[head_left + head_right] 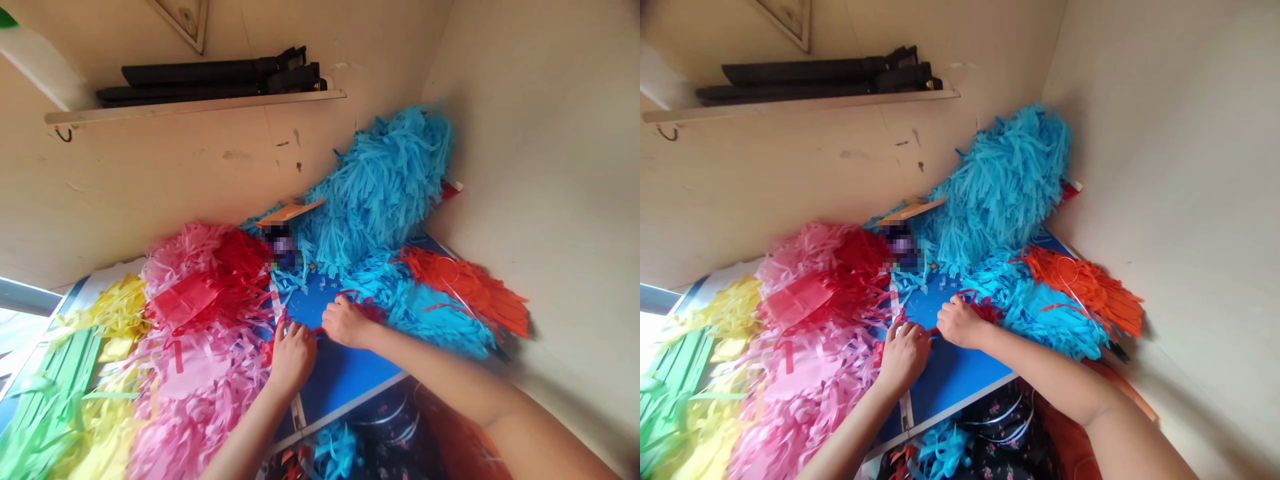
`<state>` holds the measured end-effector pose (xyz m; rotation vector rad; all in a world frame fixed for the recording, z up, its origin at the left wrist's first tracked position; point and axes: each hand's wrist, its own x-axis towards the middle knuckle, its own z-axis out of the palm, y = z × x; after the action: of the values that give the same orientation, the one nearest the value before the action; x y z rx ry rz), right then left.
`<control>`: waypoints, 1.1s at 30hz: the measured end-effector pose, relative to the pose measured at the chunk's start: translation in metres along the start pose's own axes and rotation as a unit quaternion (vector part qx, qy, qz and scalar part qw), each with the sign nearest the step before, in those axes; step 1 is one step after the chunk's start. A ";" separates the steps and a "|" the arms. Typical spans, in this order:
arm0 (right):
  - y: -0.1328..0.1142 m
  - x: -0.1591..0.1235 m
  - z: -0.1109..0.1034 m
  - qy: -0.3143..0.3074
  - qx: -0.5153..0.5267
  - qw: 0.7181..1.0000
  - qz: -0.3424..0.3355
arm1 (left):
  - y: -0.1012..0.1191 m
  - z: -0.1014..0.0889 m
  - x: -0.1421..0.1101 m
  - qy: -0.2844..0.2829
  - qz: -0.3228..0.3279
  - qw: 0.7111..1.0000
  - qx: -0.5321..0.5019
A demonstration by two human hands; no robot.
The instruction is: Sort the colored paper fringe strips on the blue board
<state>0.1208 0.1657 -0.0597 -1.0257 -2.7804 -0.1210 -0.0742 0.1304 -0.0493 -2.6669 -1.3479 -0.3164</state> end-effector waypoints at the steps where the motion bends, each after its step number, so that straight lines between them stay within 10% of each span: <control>1: 0.002 0.000 0.000 0.003 0.005 1.000 0.005 | 0.000 0.001 0.000 0.005 -0.003 1.000 0.000; 20: 0.012 -0.042 0.023 0.142 0.063 0.987 0.051 | -0.020 0.013 -0.026 0.070 0.001 0.996 -0.060; 33: 0.031 -0.043 0.025 0.097 0.208 0.966 0.122 | -0.037 0.024 -0.028 0.026 -0.084 0.978 -0.188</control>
<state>0.1697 0.1651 -0.0920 -1.1538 -2.3384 0.3611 -0.1173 0.1358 -0.0789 -2.8111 -1.6454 -0.7218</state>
